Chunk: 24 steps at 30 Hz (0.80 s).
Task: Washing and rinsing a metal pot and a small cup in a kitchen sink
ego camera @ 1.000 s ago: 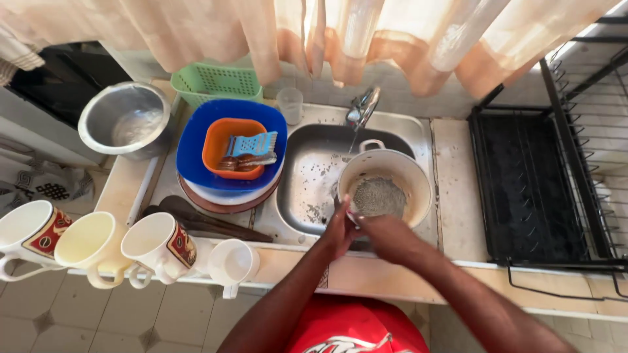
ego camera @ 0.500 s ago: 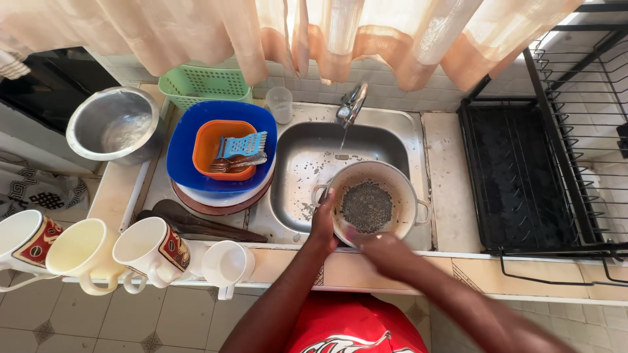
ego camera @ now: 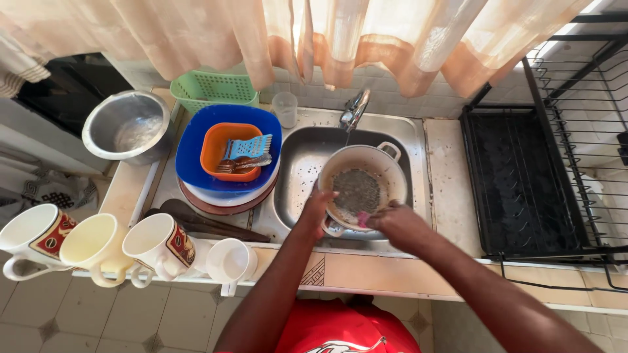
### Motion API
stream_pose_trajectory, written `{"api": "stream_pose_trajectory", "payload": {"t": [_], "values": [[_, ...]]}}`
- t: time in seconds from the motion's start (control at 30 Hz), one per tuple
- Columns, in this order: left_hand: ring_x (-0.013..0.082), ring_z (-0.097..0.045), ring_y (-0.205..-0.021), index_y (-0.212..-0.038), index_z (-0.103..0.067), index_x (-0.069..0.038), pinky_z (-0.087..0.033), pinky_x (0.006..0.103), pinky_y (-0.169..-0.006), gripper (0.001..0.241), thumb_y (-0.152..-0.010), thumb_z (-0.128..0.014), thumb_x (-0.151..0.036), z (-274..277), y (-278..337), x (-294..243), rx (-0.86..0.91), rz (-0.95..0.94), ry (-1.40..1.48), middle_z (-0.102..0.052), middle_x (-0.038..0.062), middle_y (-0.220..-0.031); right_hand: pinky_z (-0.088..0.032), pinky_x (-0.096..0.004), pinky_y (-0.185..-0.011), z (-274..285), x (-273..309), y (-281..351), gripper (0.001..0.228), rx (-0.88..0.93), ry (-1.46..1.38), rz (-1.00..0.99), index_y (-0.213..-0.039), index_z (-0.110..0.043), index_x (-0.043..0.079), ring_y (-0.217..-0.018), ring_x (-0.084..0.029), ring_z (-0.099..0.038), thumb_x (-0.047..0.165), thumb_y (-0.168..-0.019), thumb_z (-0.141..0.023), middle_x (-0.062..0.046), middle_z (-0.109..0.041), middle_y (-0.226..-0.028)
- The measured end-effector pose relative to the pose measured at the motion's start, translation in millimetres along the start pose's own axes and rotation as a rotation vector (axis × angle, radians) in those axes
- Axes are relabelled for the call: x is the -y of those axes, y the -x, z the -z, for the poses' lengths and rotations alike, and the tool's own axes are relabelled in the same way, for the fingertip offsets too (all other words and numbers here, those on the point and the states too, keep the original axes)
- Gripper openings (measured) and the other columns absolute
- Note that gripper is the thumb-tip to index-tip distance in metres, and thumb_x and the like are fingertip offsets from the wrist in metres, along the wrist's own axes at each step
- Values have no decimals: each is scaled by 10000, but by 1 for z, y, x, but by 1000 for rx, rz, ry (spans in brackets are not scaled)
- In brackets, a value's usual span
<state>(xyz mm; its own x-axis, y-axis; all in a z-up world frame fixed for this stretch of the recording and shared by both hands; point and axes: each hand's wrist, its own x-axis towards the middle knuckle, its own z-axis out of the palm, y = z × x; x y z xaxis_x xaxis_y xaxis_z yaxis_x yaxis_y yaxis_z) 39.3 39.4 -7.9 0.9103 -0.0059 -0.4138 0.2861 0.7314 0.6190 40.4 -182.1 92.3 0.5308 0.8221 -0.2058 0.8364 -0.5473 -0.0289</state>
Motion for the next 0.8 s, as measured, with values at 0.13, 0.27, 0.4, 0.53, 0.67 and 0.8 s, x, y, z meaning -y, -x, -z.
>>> {"api": "stream_pose_trajectory", "payload": {"t": [0.13, 0.27, 0.4, 0.53, 0.67, 0.8], "values": [[174, -521, -844, -1537, -396, -302, -537, 277, -709, 722, -879, -647, -143, -66, 40, -20, -150, -99, -62, -524, 103, -1221, -577, -506, -862, 33, 47, -28, 812, 95, -287, -192, -1498, -385, 121, -995, -305, -760, -80, -785, -719, -87, -784, -996], [253, -600, -899, -1370, -585, -295, -510, 374, -725, 522, -868, -726, -312, -62, 23, -28, -194, 51, 77, -602, 119, -1140, -591, -540, -778, 58, 57, -29, 689, 63, -223, -217, -1427, -443, 106, -912, -359, -761, -61, -801, -675, -122, -767, -982], [317, -623, -914, -1341, -587, -243, -508, 454, -658, 530, -861, -752, -395, -28, -16, -12, -184, 32, 21, -641, 162, -1228, -584, -499, -861, 33, 36, -4, 503, 92, -117, -62, -1317, -592, 107, -1018, -330, -746, -56, -846, -663, -124, -767, -1031], [147, -553, -783, -1408, -510, -290, -425, 221, -491, 494, -952, -661, -406, -79, 26, -35, -155, -17, 42, -574, 96, -1226, -555, -612, -886, 85, 57, -6, 1097, 390, -373, -100, -1590, -133, 19, -1042, -470, -702, -134, -694, -748, -272, -688, -1169], [378, -603, -1260, -1456, -523, -195, -524, 485, -1002, 581, -960, -645, -471, -62, -3, 10, -131, 41, 268, -596, 207, -1420, -547, -627, -861, 63, 52, -31, 1038, 272, -549, -84, -1532, -84, -88, -1037, -544, -679, -117, -691, -691, -334, -604, -1263], [344, -652, -1160, -1430, -561, -124, -527, 465, -989, 592, -950, -680, -449, -69, 4, -20, -134, 9, 180, -660, 216, -1321, -587, -474, -676, 71, 55, -13, 592, 100, -266, -134, -1388, -456, 3, -786, -373, -751, -119, -830, -609, -163, -720, -936]]}}
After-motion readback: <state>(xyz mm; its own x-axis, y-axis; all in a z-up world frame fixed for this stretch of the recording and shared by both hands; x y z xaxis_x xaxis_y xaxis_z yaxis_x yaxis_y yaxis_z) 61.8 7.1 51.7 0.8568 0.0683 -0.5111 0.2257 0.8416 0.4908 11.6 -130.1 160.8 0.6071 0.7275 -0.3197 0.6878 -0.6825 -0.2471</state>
